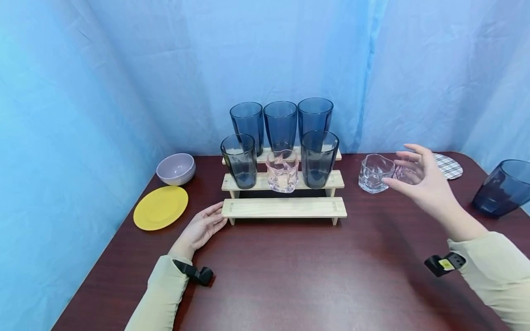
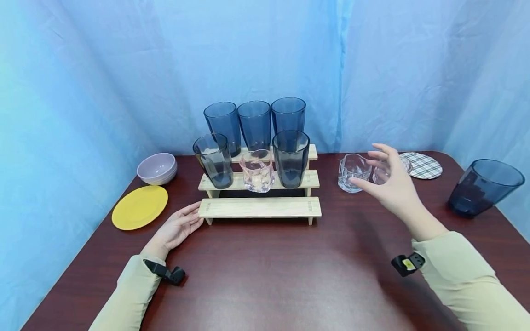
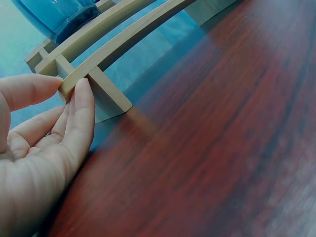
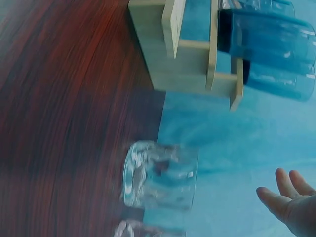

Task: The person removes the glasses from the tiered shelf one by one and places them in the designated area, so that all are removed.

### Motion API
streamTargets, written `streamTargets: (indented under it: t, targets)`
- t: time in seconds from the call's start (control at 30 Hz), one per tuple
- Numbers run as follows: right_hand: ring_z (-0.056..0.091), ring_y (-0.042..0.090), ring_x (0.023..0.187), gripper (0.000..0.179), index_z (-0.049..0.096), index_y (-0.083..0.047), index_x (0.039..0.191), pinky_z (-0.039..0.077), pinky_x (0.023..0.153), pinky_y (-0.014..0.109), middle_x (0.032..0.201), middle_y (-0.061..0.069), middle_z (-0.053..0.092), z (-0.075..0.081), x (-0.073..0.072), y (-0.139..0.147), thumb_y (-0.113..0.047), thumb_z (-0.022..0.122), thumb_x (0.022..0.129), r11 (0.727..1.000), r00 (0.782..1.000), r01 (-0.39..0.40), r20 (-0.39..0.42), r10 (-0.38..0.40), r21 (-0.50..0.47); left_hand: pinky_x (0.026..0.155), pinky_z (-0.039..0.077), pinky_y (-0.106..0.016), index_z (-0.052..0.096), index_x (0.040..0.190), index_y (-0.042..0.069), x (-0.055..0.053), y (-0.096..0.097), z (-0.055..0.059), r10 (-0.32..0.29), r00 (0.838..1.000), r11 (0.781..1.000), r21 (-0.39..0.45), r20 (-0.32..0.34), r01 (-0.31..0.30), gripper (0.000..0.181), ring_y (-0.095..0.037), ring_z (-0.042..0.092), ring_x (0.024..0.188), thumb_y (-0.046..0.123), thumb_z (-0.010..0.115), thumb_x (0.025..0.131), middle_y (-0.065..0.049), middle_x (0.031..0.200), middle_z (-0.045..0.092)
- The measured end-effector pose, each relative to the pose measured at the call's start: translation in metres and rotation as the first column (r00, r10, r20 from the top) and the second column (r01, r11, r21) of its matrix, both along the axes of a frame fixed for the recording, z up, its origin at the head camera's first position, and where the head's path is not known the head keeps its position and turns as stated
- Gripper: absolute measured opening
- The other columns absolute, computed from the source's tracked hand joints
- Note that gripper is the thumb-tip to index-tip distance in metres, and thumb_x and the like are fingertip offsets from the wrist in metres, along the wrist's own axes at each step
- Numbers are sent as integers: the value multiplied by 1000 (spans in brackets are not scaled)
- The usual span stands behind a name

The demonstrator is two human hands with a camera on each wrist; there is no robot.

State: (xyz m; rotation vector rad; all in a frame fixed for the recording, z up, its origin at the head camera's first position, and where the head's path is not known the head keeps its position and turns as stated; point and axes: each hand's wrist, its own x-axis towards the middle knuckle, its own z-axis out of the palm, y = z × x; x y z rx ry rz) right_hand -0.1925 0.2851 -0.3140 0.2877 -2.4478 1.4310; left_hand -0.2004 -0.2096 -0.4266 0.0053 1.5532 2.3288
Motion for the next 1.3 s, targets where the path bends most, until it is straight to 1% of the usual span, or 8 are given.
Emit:
streamTargets:
  t: [0.13,0.33,0.4,0.53,0.6,0.67,0.9,1.3]
  targets:
    - [47,-8,108,78,27,-23,143,39,92,5,124,-12,44,0,-3,-15,-6,72,82,1000,1000,-16,8,16,-5,82,51,-17,11,149,-4,0,0,-1,-2,1000,1000,-4,-2,2,60,-4,61,95,-10,37,95,3,109,57]
    - [46,-3,112,80,24,-19,145,38,96,8,124,-13,42,0,-9,-34,-4,71,82,996,996,-84,4,84,-34,82,51,-17,11,149,-4,0,0,-1,0,1000,1000,-9,-6,0,60,-4,60,94,-10,36,96,3,109,56]
    - [46,1,115,81,23,-17,146,38,99,11,126,-9,42,0,-12,-40,-5,71,82,995,995,-94,15,94,-36,82,51,-17,11,149,-4,-1,0,0,1,1000,1000,-6,-4,-1,59,-4,60,94,-10,36,96,3,109,56]
    - [44,19,125,85,20,-16,148,35,109,35,136,7,40,1,-18,-51,-10,73,82,994,993,-103,48,104,-26,82,51,-17,10,150,-4,0,0,0,-5,1000,1000,3,-1,5,60,-4,61,94,-10,36,96,3,110,56]
    - [42,29,128,87,19,-16,149,32,109,47,140,14,38,2,-21,-56,-12,74,82,993,991,-116,57,117,-28,83,51,-17,10,150,-4,0,0,0,-10,1000,1000,4,-2,10,60,-4,61,95,-10,36,96,3,110,56]
    - [39,35,129,89,17,-17,150,30,109,52,141,18,37,3,-24,-61,-14,74,81,991,990,-128,61,130,-24,83,51,-17,10,150,-4,0,0,0,-14,1000,1000,4,-5,14,60,-4,61,95,-10,36,95,3,111,56]
    - [40,37,130,90,18,-17,149,29,109,54,142,20,37,8,-33,-77,-17,76,80,988,987,-156,48,156,-9,84,50,-17,9,150,-4,0,-1,-2,-16,1000,1000,-11,-11,16,60,-3,60,96,-9,35,96,4,111,55]
    - [39,35,132,92,17,-20,149,30,111,49,145,18,33,14,-46,-94,-22,77,79,987,982,-160,94,162,-21,84,50,-17,10,150,-4,1,0,-1,-17,1000,1000,-5,-13,17,59,-4,60,95,-9,35,96,4,111,56]
